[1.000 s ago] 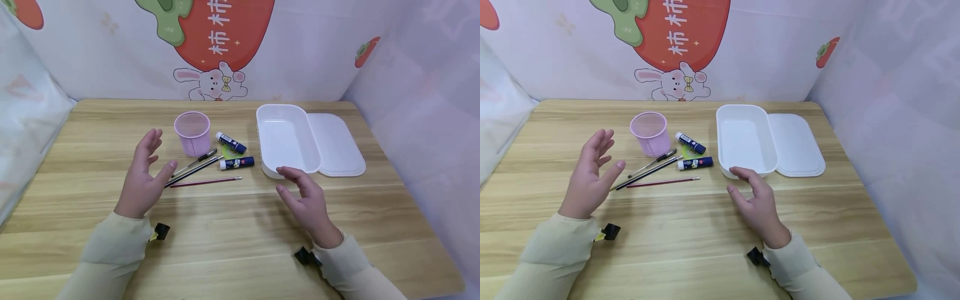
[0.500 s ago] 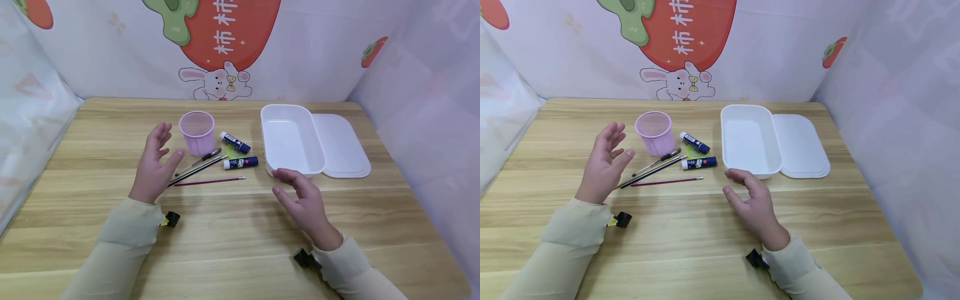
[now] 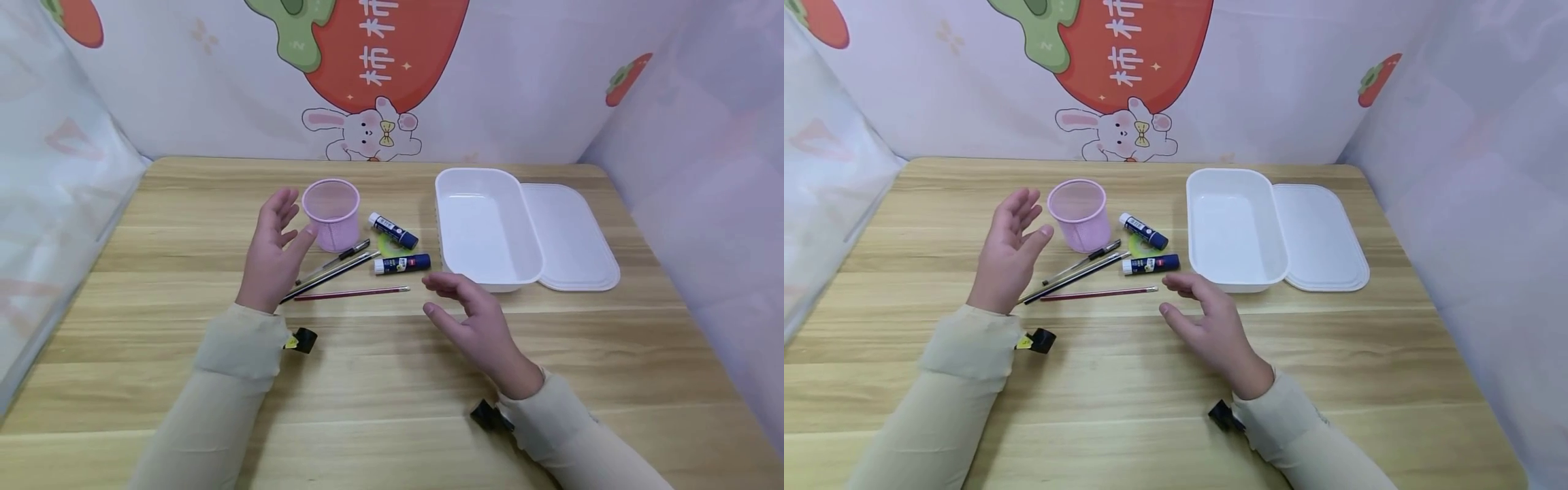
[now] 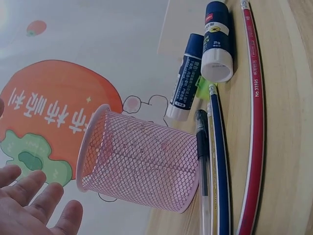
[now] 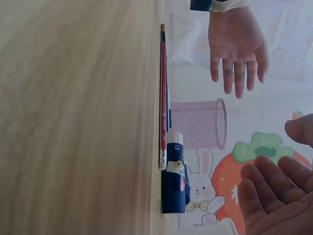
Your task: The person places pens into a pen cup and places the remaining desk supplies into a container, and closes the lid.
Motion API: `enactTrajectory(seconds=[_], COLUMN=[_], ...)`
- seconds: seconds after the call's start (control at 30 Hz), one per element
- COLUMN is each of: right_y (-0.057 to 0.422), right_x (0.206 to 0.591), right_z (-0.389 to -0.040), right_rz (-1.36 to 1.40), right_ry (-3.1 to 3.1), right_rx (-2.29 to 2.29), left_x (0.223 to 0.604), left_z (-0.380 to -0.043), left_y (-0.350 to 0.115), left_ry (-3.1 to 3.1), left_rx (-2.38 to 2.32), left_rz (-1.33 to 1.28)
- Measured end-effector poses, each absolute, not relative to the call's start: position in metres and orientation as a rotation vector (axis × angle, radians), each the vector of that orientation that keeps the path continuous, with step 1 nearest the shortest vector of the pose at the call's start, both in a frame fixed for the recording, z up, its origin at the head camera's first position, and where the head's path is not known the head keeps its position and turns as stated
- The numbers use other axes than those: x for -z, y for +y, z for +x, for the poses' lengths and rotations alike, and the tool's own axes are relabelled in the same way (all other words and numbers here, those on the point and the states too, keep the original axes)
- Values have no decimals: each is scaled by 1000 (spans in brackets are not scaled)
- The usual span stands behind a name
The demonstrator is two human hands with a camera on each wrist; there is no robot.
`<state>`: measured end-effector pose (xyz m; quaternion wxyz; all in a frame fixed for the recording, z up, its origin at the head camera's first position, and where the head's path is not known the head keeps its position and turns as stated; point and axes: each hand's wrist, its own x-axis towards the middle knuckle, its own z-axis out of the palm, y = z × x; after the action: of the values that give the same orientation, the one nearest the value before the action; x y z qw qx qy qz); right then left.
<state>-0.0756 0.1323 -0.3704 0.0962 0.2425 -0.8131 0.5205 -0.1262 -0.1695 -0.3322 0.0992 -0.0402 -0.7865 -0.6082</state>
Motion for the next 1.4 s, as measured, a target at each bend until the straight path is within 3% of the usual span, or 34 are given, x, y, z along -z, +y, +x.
enactTrajectory(seconds=[0.67, 1.4], right_y=[105, 101], right_x=[362, 393], right_z=[-93, -101], right_rz=[568, 390], right_ry=[-2740, -2661], right_rx=[-1739, -2057], left_x=[336, 343], left_z=[-150, -164], left_y=[-157, -159], left_ry=[-2213, -2350], left_rx=[1922, 1971], left_rz=[-2, 130])
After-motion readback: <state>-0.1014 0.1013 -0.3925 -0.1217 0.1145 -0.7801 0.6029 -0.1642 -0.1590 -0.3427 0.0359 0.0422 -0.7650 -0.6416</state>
